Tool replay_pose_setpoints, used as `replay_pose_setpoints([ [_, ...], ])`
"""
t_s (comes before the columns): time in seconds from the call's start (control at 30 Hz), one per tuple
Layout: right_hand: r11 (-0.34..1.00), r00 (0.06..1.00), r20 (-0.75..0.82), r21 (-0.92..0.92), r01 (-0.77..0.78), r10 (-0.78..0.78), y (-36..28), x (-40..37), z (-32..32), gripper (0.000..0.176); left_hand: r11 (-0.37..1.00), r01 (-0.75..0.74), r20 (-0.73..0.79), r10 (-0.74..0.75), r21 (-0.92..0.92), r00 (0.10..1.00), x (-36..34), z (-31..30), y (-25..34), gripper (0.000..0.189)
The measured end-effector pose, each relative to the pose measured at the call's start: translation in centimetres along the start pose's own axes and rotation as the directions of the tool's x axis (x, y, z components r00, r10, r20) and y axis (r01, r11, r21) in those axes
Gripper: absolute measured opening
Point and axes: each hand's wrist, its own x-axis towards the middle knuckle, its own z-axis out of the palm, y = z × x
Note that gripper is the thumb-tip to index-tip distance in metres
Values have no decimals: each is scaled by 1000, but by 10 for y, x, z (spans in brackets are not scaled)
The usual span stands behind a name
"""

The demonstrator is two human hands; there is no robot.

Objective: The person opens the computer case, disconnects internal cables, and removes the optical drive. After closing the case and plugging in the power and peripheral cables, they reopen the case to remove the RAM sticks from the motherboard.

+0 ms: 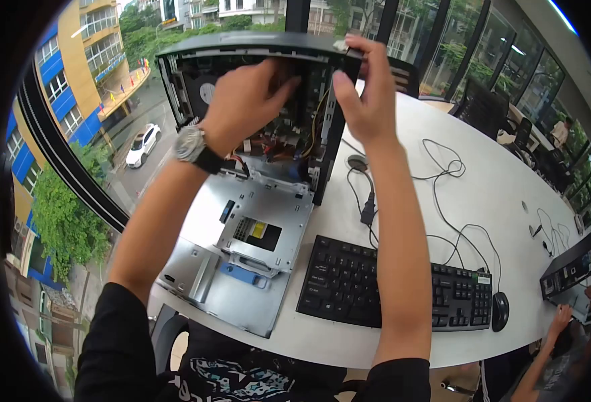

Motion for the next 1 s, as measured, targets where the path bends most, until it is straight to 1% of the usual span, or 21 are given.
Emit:
replay_pose_setpoints([
  [0.03,986,999,28,-166,33,-28,-6,3,-4,41,995,-95,31,95,12,995,-10,-13,2,28],
  [0.07,880,989,61,-450,151,-138,-18,12,-9,32,987,-161,19,161,11,987,-18,-27,4,25],
  [0.1,879,990,59,-454,143,-130,-28,20,-11,32,973,-230,3,230,11,973,-22,-41,5,24],
  [0.13,776,963,152,-569,270,-223,-38,27,-11,27,972,-233,8,233,5,972,-19,-56,0,24],
  [0.17,643,920,256,-659,390,-295,-49,34,-12,21,932,-352,-91,360,92,929,-16,-72,-7,27],
  [0.2,641,924,251,-666,382,-290,-66,42,-10,21,870,-454,-177,486,189,856,-11,-84,-10,32],
  [0.23,668,899,369,-610,426,-236,-88,48,-6,28,869,-460,-174,489,182,855,-4,-87,-2,32],
  [0.27,698,855,485,-547,462,-185,-99,51,2,35,897,-371,-243,426,239,872,5,-83,13,54],
  [0.3,694,857,485,-557,456,-174,-100,54,10,35,918,-278,-315,363,284,877,13,-86,21,76],
  [0.33,641,871,491,-666,381,-7,-98,60,15,27,882,-421,126,403,212,907,39,-107,-26,72],
  [0.37,563,870,467,-766,309,157,-96,66,20,20,876,-439,121,423,198,898,58,-100,-42,72],
  [0.4,470,861,468,-817,335,199,-96,68,24,19,968,-248,244,246,-22,938,70,-93,-52,71],
  [0.43,460,866,457,-826,326,206,-94,70,29,19,979,-5,401,87,-202,912,76,-85,-61,70],
  [0.47,436,858,443,-847,305,261,-91,71,33,20,978,-17,402,101,-206,910,74,-81,-65,70],
  [0.5,411,849,428,-866,286,311,-86,72,36,22,993,-107,376,115,-42,919,72,-76,-68,71],
  [0.53,401,853,418,-872,281,311,-77,71,37,22,974,-188,352,135,123,926,73,-73,-72,74],
  [0.57,326,879,423,-881,342,220,-66,66,38,16,973,-201,354,150,113,923,74,-73,-68,74],
  [0.6,242,891,436,-885,399,127,-61,62,38,11,992,-80,338,42,98,940,72,-76,-58,78],
  [0.63,231,891,436,-887,400,130,-58,60,37,11,995,48,320,-72,83,945,68,-81,-48,83],
  [0.7,208,899,437,-879,429,-6,-57,59,39,7,999,47,342,-49,13,938,62,-94,-40,88],
  [1.0,152,920,391,-908,392,-36,-52,54,43,4,998,31,302,-44,49,952,66,-78,-54,87],
])
